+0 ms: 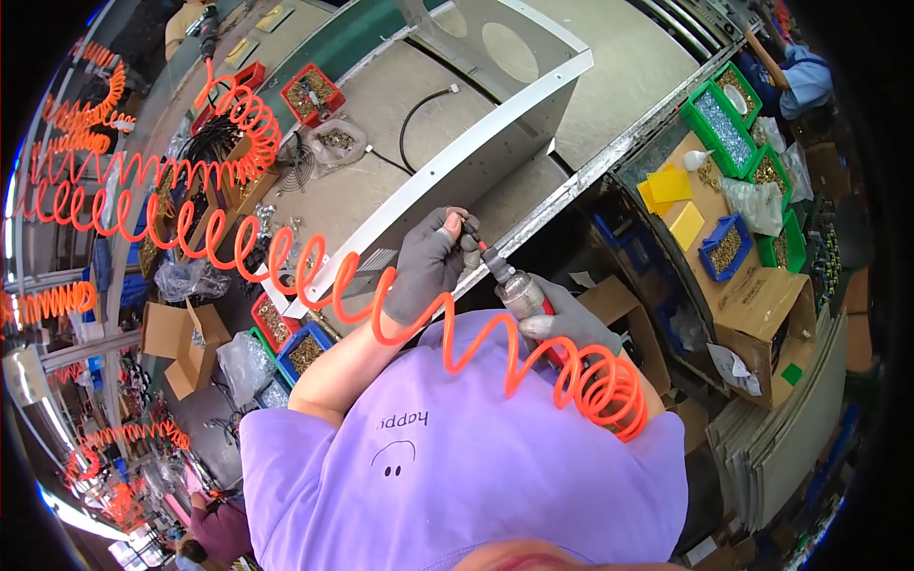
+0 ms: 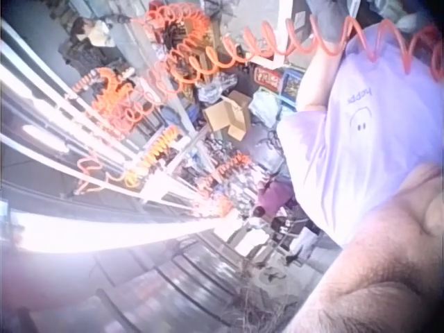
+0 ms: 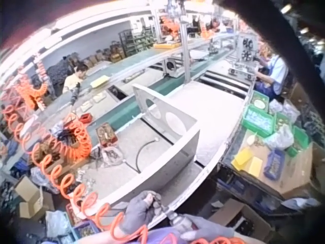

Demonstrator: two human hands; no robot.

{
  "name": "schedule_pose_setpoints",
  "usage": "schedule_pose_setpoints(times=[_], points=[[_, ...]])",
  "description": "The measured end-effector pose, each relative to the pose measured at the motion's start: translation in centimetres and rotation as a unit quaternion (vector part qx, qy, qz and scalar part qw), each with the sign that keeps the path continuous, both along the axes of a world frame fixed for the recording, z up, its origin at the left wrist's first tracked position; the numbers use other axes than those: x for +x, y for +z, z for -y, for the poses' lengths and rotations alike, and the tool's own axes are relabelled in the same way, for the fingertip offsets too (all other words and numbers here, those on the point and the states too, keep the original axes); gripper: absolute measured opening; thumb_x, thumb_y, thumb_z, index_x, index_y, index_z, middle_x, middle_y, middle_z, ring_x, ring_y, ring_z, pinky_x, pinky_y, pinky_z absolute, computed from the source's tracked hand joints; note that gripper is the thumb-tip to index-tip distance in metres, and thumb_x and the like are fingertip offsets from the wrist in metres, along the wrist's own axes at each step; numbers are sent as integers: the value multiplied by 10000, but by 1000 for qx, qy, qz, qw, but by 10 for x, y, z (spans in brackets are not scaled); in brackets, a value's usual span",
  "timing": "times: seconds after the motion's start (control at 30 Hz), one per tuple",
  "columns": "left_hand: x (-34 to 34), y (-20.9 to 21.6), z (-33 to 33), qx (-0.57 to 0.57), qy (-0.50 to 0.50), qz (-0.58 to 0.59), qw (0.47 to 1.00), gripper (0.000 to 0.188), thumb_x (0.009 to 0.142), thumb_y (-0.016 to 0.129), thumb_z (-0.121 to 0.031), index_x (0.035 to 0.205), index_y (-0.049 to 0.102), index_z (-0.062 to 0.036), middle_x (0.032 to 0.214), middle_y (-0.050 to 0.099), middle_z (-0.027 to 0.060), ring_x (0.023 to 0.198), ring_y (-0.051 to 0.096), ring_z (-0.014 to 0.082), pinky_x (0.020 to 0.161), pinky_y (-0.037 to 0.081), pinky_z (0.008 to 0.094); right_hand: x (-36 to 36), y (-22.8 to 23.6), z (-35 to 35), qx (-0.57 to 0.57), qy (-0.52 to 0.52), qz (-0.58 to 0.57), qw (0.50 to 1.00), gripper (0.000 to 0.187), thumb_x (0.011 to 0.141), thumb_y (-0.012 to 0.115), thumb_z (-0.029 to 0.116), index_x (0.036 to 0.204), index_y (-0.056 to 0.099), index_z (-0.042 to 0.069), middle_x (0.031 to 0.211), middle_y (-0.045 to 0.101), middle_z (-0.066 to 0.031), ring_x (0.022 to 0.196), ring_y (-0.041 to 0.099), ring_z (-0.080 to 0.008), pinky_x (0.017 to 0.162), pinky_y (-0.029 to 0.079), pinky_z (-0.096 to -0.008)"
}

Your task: Assembling components and panels onto a metal enclosure using an air screwdriver.

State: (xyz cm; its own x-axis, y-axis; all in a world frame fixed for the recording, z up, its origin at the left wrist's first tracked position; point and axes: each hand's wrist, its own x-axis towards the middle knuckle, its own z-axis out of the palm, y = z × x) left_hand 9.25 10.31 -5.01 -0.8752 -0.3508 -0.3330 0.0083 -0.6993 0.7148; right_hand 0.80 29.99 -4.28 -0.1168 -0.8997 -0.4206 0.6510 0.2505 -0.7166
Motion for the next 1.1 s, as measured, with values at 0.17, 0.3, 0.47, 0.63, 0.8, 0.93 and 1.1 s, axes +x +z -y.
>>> schedule_pose_setpoints(times=[0.17, 0.3, 0.47, 0.63, 0.8, 0.93, 1.1], points=[[10, 45, 8, -44, 19, 66, 997, 287, 961, 426, -282, 1040, 482, -12, 758, 500, 19, 584, 452, 91, 532, 392, 218, 0, 14, 7, -32, -14, -16, 999, 587, 670, 612, 158, 1201, 408, 10, 818, 483, -27, 662, 490, -89, 589, 411, -238], [10, 99, 45, -410, -14, 94, 907, 261, 948, 438, -275, 928, 573, -52, 598, 428, -7, 534, 401, 77, 477, 316, 238, 1, 28, 3, -44, -60, -21, 997, 575, 638, 618, 140, 1165, 420, 19, 785, 482, -23, 635, 488, -88, 562, 406, -231], [-40, 100, 162, -908, 143, 1, 393, 206, 875, 548, -238, 1009, 561, -83, 789, 586, 128, 693, 589, 281, 561, 445, 376, 0, 37, 13, -67, -72, -25, 995, 705, 612, 656, 163, 1248, 391, 13, 809, 526, -50, 623, 524, -111, 561, 438, -251], [-81, 85, 307, -900, 190, 233, 316, 341, 867, 532, -333, 1124, 528, -109, 898, 627, 137, 804, 618, 319, 641, 488, 414, 0, 36, 30, -68, -127, 11, 989, 761, 606, 662, 200, 1279, 367, 2, 796, 559, -73, 616, 558, -142, 559, 450, -254], [-172, 96, 390, -879, 136, 352, 290, 421, 858, 516, -408, 1155, 521, -110, 982, 618, 164, 907, 616, 327, 721, 496, 440, 1, 30, 16, -26, -250, -49, 967, 760, 608, 653, 240, 1268, 384, -27, 738, 589, -95, 605, 581, -151, 539, 467, -258], [-204, 104, 448, -867, 140, 385, 285, 414, 830, 565, -408, 1112, 552, -105, 1016, 613, 170, 923, 615, 329, 754, 500, 414, 5, 32, 18, -17, -287, -44, 957, 744, 604, 665, 257, 1239, 404, -30, 850, 578, -66, 678, 579, -132, 581, 480, -256], [-232, 103, 477, -858, 131, 399, 296, 364, 816, 580, -396, 1042, 624, -114, 1031, 627, 143, 941, 621, 310, 773, 501, 422, -12, -37, 3, -68, -316, -38, 946, 676, 666, 661, 191, 1253, 395, -11, 890, 550, -40, 737, 562, -120, 643, 482, -253]])
